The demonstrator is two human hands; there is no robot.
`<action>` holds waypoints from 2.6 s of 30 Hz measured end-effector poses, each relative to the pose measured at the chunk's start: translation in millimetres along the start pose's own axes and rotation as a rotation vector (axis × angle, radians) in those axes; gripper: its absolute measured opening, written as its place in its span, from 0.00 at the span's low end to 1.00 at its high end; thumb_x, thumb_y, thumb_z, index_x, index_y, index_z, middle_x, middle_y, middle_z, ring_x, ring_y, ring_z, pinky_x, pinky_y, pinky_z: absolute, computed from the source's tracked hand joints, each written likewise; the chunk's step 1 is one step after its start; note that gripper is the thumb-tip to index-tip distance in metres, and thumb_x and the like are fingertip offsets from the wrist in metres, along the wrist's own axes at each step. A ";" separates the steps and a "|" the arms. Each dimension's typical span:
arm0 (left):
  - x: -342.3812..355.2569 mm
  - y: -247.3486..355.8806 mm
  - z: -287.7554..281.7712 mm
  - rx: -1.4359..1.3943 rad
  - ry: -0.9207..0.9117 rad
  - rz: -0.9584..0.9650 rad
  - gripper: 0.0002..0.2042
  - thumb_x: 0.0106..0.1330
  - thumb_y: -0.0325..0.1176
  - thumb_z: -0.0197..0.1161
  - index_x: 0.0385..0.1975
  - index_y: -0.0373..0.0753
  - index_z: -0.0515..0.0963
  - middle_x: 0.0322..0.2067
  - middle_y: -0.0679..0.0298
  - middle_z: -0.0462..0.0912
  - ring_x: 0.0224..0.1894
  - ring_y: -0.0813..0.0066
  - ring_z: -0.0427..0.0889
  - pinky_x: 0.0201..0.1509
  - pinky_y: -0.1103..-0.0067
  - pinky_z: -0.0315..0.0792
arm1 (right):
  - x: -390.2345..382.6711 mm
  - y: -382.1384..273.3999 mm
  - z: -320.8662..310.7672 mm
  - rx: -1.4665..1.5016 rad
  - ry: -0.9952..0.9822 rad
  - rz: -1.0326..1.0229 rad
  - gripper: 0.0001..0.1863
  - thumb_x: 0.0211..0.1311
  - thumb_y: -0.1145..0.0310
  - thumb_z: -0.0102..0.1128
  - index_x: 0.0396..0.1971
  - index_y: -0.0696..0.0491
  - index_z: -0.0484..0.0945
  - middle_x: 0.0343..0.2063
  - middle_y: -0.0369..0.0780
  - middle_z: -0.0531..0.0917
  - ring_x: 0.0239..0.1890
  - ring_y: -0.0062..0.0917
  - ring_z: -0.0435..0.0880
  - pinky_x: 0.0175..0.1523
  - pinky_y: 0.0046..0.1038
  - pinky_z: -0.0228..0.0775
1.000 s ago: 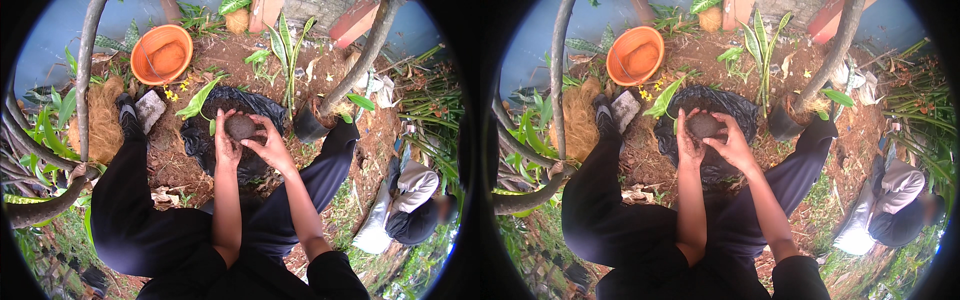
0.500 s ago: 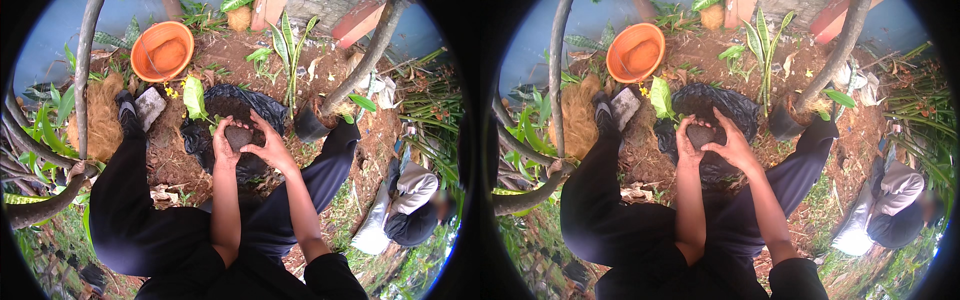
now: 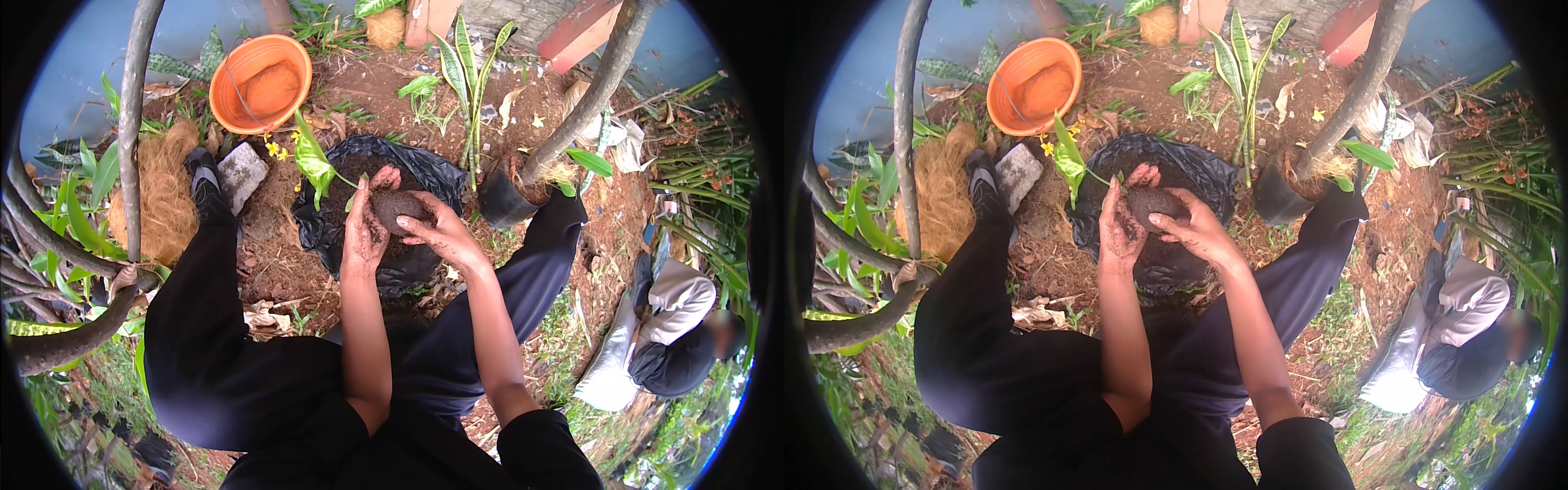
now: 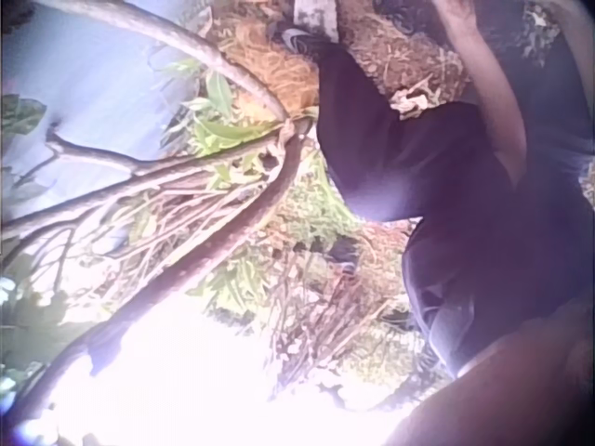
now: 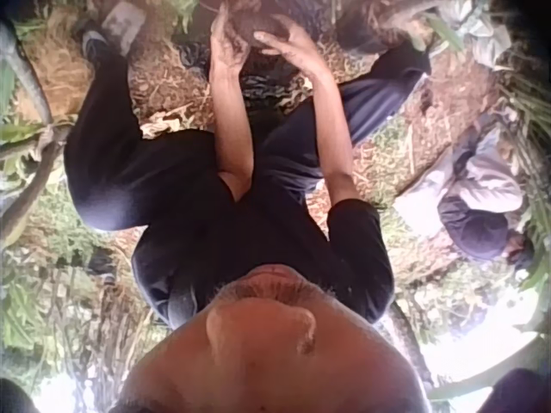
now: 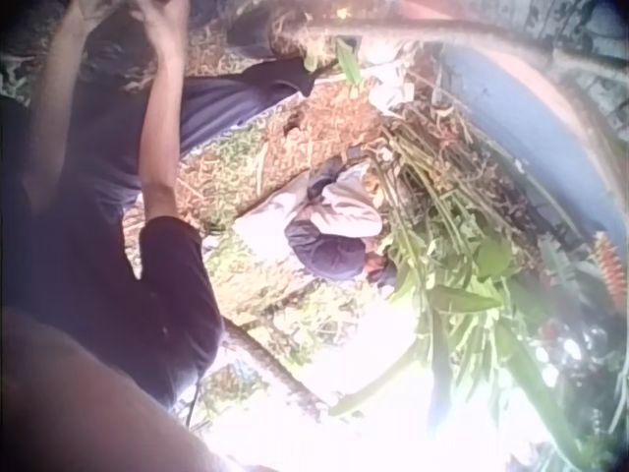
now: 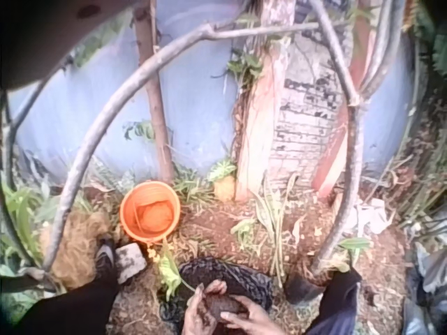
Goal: The person is potting a small plant into a black plastic bag filled with soil. They use their hands to pack soil around the plant's root ball, ensuring it is securely placed within the bag.
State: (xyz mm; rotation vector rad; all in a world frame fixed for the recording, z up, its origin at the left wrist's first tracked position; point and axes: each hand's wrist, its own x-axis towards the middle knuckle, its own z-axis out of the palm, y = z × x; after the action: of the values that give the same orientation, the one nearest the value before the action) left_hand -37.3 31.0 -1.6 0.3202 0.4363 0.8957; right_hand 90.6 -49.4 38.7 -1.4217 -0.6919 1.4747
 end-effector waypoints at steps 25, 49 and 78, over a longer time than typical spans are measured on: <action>-3.7 -3.4 0.0 -0.104 0.191 -0.046 0.08 0.66 0.36 0.58 0.35 0.39 0.72 0.29 0.62 0.76 0.34 0.65 0.81 0.37 0.67 0.78 | -0.8 -10.1 13.1 -0.668 0.183 -0.474 0.50 0.37 0.61 0.81 0.65 0.52 0.64 0.63 0.47 0.65 0.68 0.42 0.62 0.70 0.40 0.58; 0.2 0.5 1.1 -0.079 0.036 -0.044 0.27 0.75 0.54 0.44 0.52 0.33 0.74 0.51 0.52 0.79 0.54 0.61 0.78 0.60 0.66 0.72 | -4.9 -5.4 23.5 -0.703 0.335 -0.437 0.40 0.44 0.66 0.79 0.58 0.53 0.68 0.49 0.44 0.76 0.50 0.36 0.81 0.52 0.34 0.76; -4.5 1.2 13.5 0.458 0.271 -0.124 0.31 0.72 0.54 0.52 0.62 0.31 0.68 0.57 0.56 0.75 0.56 0.69 0.76 0.60 0.73 0.70 | 18.3 17.8 4.9 0.436 0.006 0.216 0.31 0.75 0.46 0.42 0.66 0.55 0.62 0.57 0.45 0.75 0.57 0.34 0.78 0.56 0.39 0.78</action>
State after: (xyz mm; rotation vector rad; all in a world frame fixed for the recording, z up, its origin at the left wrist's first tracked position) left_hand -33.9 27.0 11.6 0.5867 0.9077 0.7129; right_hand 83.7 -39.1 15.8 -1.1845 -0.1941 1.6649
